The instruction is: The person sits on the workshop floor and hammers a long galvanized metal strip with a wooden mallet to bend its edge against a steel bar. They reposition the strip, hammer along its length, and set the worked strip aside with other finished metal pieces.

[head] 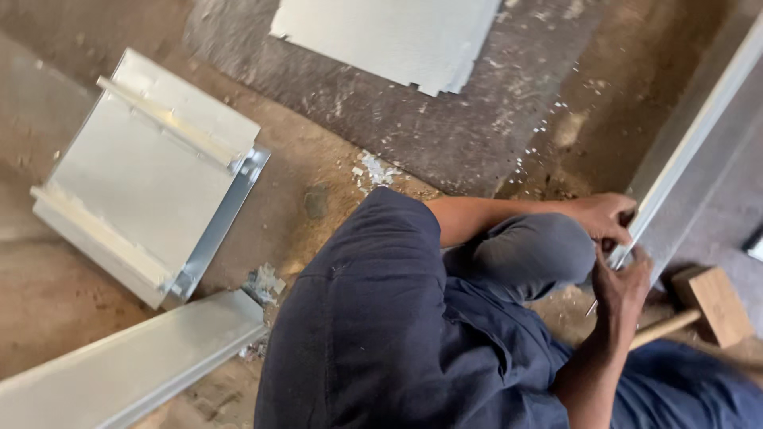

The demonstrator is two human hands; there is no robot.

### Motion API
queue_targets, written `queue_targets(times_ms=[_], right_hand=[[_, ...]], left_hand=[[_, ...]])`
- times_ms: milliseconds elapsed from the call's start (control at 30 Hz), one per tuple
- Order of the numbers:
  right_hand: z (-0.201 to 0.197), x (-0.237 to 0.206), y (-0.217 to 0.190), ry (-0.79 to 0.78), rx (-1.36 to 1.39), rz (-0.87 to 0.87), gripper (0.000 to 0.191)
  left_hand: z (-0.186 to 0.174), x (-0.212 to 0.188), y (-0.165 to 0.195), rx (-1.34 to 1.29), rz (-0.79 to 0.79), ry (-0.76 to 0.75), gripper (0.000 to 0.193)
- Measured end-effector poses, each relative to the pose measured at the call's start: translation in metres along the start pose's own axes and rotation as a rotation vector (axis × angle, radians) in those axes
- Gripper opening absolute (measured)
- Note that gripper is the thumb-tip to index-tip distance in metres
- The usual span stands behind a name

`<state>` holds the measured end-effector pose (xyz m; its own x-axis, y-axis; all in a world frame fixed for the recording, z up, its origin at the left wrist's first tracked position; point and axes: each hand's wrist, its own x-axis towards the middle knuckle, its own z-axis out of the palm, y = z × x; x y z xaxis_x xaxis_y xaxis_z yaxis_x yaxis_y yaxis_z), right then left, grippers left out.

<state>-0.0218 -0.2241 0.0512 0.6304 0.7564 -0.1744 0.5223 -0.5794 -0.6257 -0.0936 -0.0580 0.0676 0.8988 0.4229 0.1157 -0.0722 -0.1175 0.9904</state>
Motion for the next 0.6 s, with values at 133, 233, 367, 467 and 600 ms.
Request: queue_targets(times_ms=[133,233,367,467,600], right_hand=[[0.024,0.009,0.026,-0.132,0.247,0.296,0.066],[0.022,-0.016,0.052,-0.074,0.372,0.229,0.053],[-0.018,-0.072,0.097,-0.024,0.130,-0.065,0.059],[-0.047,-0.112,0.137,-0.093,0.154,-0.091,0.070],[-0.054,-0.125,0.163,0.021,-0.008,-0.189,0.071]], left_hand=[[-0.022,-0.009,-0.009,-0.141,-0.338,-0.202,0.057],[-0.047,-0.009,-0.001,-0.257,-0.469,-0.083,0.069],[-0.108,0.023,0.029,-0.427,-0.431,0.246,0.073],[-0.164,0.060,0.052,-0.828,-0.271,0.471,0.071],[-0.188,0.081,0.069,-1.067,-0.246,0.572,0.043]])
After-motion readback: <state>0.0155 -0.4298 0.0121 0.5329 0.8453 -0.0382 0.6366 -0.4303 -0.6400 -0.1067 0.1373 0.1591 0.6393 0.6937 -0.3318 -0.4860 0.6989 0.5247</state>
